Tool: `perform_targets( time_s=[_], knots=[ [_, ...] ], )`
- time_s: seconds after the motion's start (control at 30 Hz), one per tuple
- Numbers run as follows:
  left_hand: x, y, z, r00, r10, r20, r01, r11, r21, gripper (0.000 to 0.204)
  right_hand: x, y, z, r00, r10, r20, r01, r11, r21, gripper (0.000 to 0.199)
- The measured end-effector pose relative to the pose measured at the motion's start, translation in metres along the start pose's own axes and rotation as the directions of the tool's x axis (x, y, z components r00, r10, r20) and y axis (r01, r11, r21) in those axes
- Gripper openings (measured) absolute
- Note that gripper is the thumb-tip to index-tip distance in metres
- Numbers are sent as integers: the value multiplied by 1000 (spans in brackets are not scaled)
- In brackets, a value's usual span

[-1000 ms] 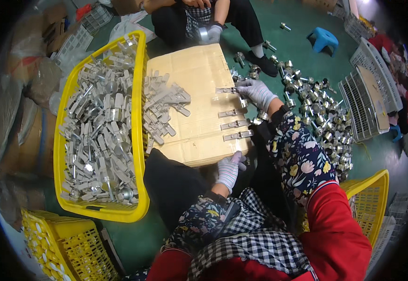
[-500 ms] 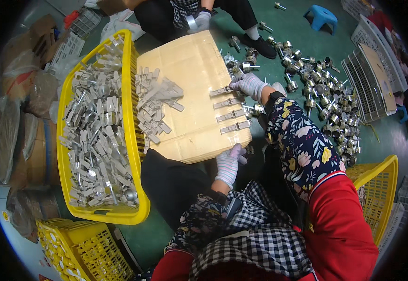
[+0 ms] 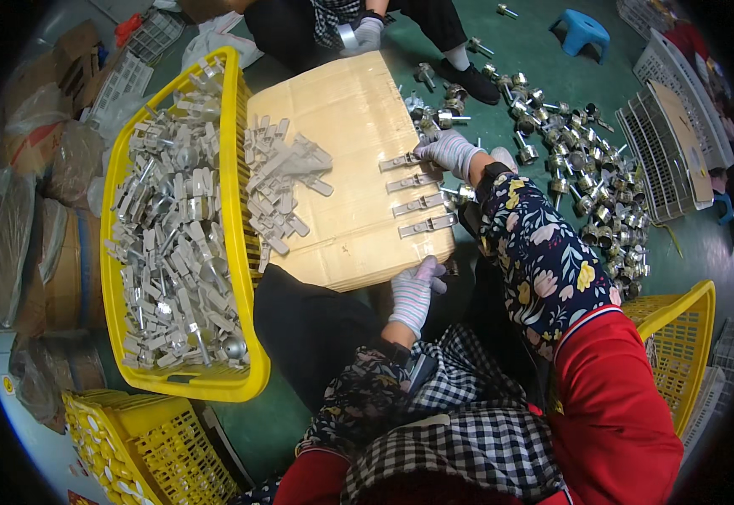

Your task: Assembling metal door lock components and placing them on a cardboard board for sorting.

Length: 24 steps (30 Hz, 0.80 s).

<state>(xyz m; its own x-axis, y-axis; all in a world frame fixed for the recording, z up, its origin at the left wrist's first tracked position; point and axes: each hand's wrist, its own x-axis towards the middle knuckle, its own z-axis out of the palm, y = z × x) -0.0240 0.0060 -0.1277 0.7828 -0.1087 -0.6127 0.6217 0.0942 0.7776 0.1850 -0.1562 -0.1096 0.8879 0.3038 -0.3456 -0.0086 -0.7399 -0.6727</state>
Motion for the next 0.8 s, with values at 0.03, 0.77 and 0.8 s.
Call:
perform_targets(
  time_s=[0.03,0.77,0.8],
  knots=[
    [0,-1,-1,1000,-3,0,3,1000,1,41,-1,0,2,1000,2,1,-2,1000,2,30],
    [3,9,-2,999,39,25,-41,994,97,33,-9,-20,2,929,175,-328,-228,964,-134,39],
    [1,10,-1,999,31,25,-34,995,94,32,-15,-28,-1,937,189,-295,-251,949,-189,44]
  ],
)
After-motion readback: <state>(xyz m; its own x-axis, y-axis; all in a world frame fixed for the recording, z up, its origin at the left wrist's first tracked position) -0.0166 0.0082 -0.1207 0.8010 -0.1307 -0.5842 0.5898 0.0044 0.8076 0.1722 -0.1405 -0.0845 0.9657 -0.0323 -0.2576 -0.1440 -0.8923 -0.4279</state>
